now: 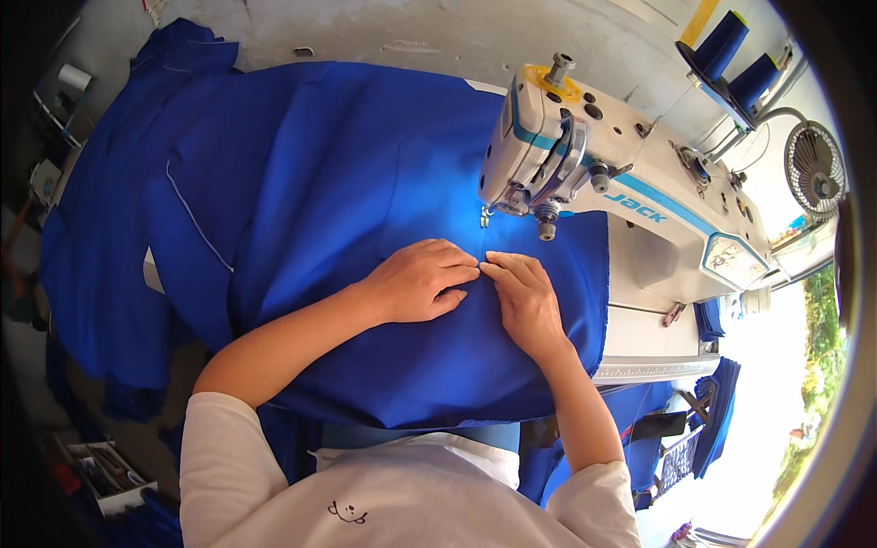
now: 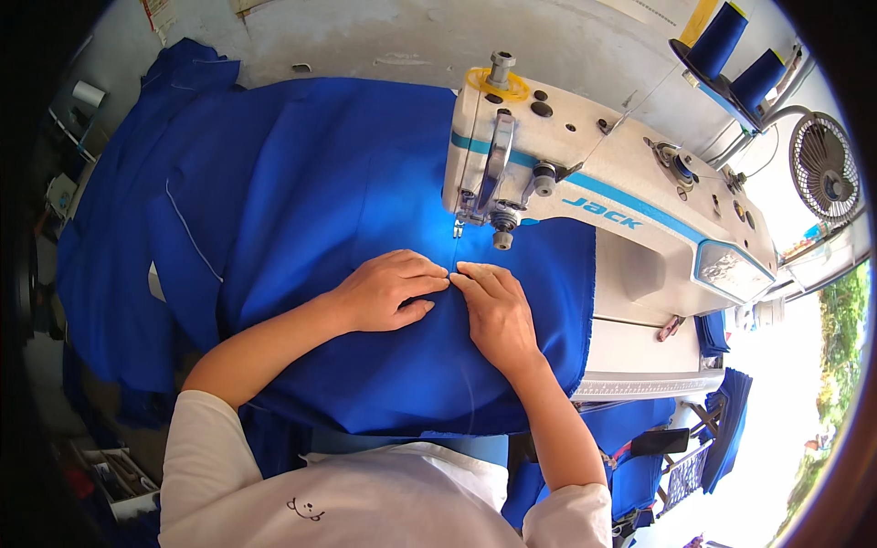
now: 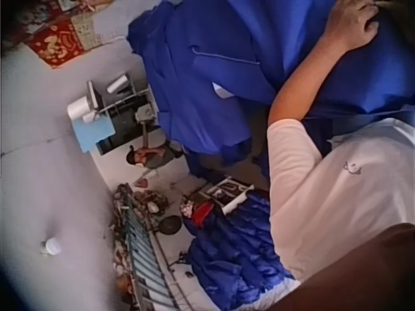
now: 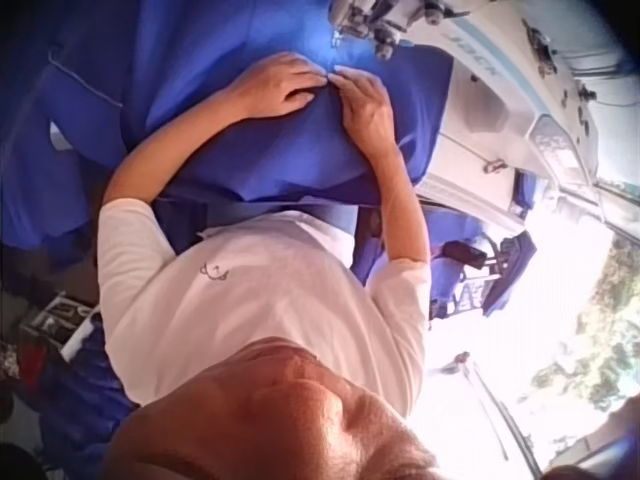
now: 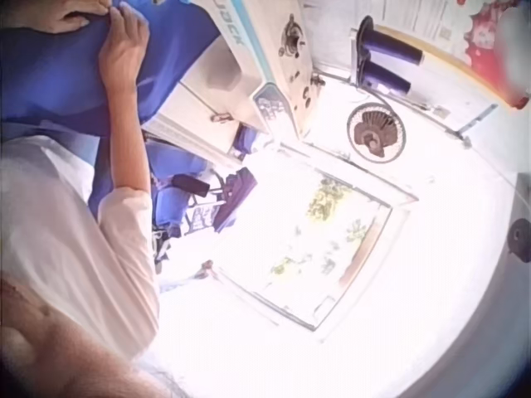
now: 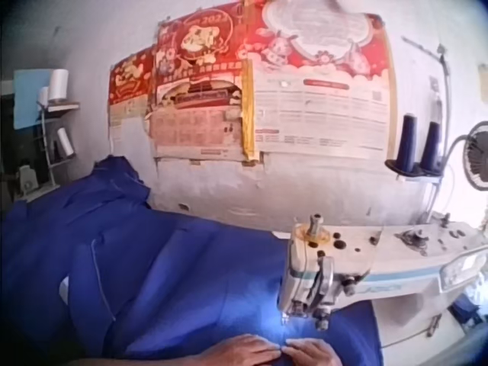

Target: The person sews a large blue fabric using a sewing machine. They guide the fabric under the needle, align edges, and make multiple passes to stitch seams. The fabric is repeatedly repositioned and folded during the process.

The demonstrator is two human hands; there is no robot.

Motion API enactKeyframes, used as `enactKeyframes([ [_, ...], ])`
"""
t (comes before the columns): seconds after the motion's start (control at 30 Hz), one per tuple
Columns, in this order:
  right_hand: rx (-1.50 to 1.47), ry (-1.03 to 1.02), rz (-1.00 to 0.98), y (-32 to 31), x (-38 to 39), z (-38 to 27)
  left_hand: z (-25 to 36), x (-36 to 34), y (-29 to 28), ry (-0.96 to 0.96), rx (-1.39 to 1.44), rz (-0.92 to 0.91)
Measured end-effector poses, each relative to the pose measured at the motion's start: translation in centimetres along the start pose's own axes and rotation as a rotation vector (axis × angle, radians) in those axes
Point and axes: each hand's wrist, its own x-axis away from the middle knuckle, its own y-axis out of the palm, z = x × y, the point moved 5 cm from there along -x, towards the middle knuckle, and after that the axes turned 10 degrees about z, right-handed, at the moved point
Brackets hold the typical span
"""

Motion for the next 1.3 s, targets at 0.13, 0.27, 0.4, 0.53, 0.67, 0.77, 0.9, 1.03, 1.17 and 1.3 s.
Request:
enactKeyframes([
  [0.13, 0.056, -0.015, -0.006, 0.1, -0.2, 0.2, -0.4, -0.5, 0.1, 0.036, 0.0, 0.042],
  [0.27, 0.085, -0.05, 0.012, 0.5, -1.2, 1.0, -2.0, -1.3, 0.3, 0.057, -0.001, 0.057],
  [0.4, 0.098, -0.044, 0.008, 0.9, -2.1, 2.6, -3.4, -2.7, 0.6, 0.1, -0.011, 0.077],
  [0.53, 0.1, -0.023, 0.02, 1.4, -3.0, 3.4, -5.0, -3.8, 0.4, 0.091, -0.058, 0.036],
  [0.67, 0.109, 0.028, 0.035, 2.1, -2.4, 4.5, -5.9, -4.3, 0.4, 0.086, -0.068, 0.048],
  [0.77, 0.091, 0.031, 0.069, 2.3, -2.4, 4.7, -6.2, -4.4, 0.4, 0.083, -0.069, 0.05],
  [0.9, 0.121, 0.042, 0.114, 2.5, -2.7, 5.6, -6.9, -4.9, 0.8, 0.107, -0.055, 0.022],
  [1.03, 0.188, -0.018, 0.182, 2.4, -3.2, 4.8, -7.0, -5.1, 0.7, 0.032, -0.087, -0.015],
  [1.17, 0.024, -0.209, 0.034, 1.0, 0.4, -2.8, -3.1, -1.2, -0.1, 0.098, 0.029, 0.016],
  [1.3, 0.029, 0.15, 0.12, -4.5, 2.3, -0.4, 2.3, 6.2, -5.0, -0.147, 0.074, 0.059],
])
